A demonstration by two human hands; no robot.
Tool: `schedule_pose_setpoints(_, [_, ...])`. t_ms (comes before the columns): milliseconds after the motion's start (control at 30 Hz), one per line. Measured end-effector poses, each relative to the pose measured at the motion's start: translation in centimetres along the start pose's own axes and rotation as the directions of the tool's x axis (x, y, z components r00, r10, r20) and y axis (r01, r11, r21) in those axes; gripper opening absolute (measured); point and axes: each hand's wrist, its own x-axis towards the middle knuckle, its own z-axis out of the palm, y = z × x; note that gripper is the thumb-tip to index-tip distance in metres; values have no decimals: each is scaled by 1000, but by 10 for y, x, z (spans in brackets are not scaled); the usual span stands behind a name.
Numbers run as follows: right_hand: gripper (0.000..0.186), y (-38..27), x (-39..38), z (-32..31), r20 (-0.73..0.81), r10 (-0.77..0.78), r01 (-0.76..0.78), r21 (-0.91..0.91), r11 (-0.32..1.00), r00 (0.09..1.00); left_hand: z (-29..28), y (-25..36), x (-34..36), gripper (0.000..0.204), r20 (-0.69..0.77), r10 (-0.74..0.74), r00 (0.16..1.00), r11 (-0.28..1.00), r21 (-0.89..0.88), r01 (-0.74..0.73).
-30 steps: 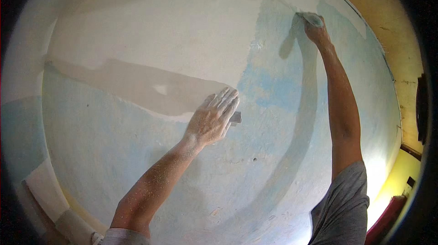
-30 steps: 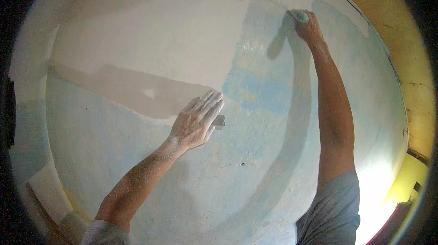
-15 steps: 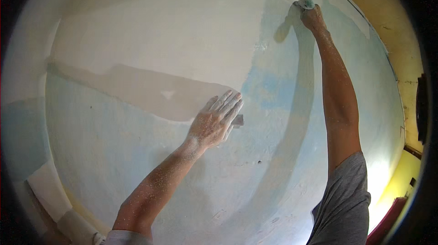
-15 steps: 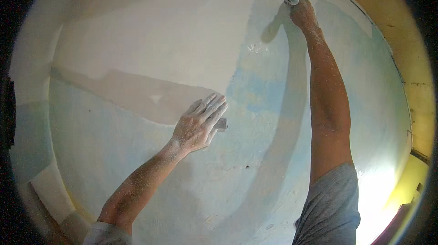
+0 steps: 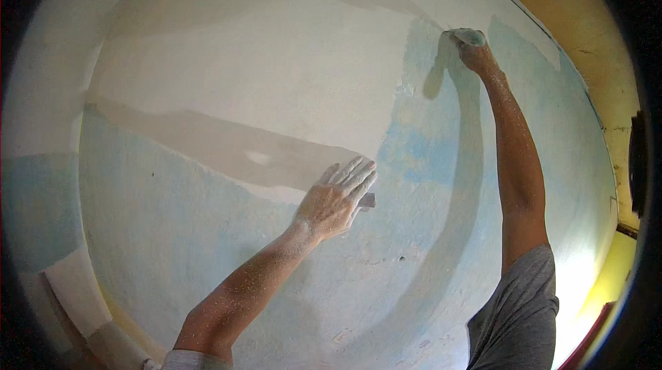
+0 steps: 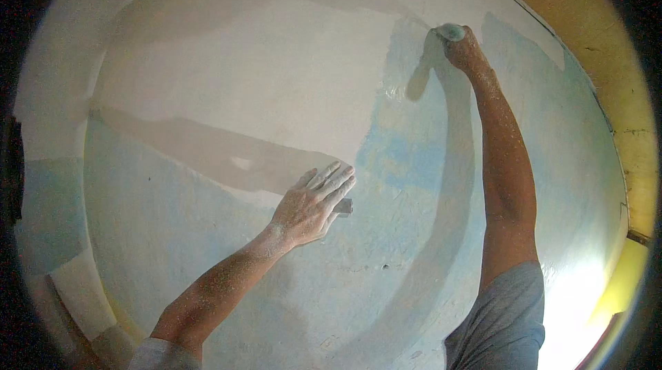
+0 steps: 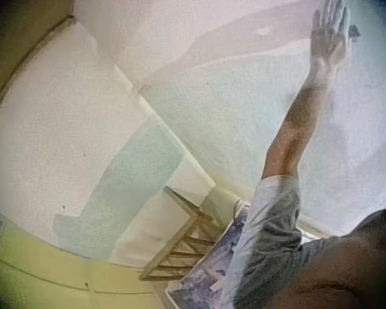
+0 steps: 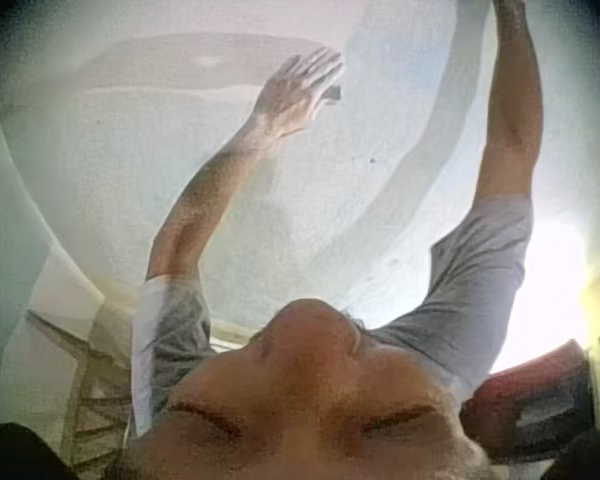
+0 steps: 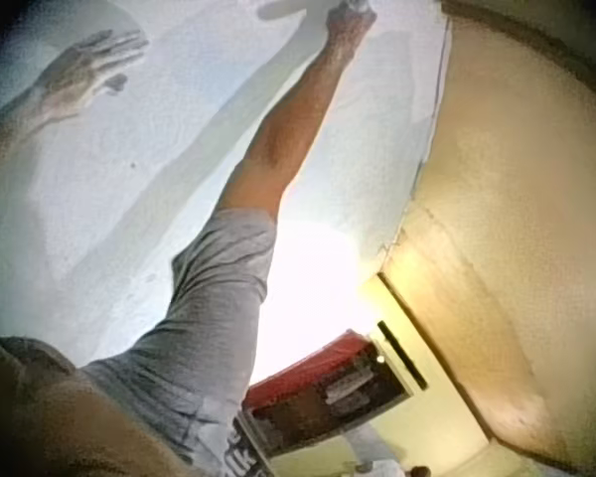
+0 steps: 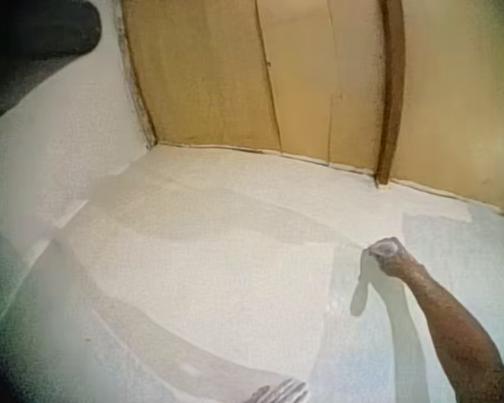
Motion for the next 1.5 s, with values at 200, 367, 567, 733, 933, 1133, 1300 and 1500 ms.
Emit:
schedule_pose_setpoints(200, [21, 12, 23, 12, 101, 375, -371, -54, 927, 921, -2, 1, 3, 63, 6, 7, 1000, 1000, -19, -7])
schedule_pose_setpoints(367, [19, -24, 24, 2, -78, 122, -122, -2, 993, 990, -8, -3, 0, 62, 33, -15, 999, 999, -37, 16])
schedule_pose_setpoints(567, [18, -44, 29, -6, -25, 217, -213, 110, 971, 976, -5, -5, -2, 60, 2, -20, 1000, 999, -34, 20])
schedule_pose_setpoints(733, [21, -25, 46, 21, -106, 64, -87, -230, 969, 992, -4, 5, 5, 60, 11, 2, 1000, 1000, -23, -2])
schedule_pose_setpoints(933, [14, -61, 55, 20, -146, 65, -56, 63, 996, 987, -7, -5, -3, 57, -18, -47, 999, 998, -36, 47])
schedule_pose_setpoints(1133, [23, -39, 68, 23, -43, 298, -301, -131, 945, 954, -6, 1, 3, 58, -37, -16, 999, 996, -87, 13])
schedule_pose_setpoints(1300, [24, -66, 24, 11, -50, 107, -106, 33, 994, 993, -11, -12, -8, 60, 22, -79, 997, 996, -33, 80])
schedule_pose_setpoints(1500, [27, 27, 24, 3, 16, 272, -262, -220, 940, 962, -5, -9, -3, 63, -6, -19, 1000, 999, -40, 19])
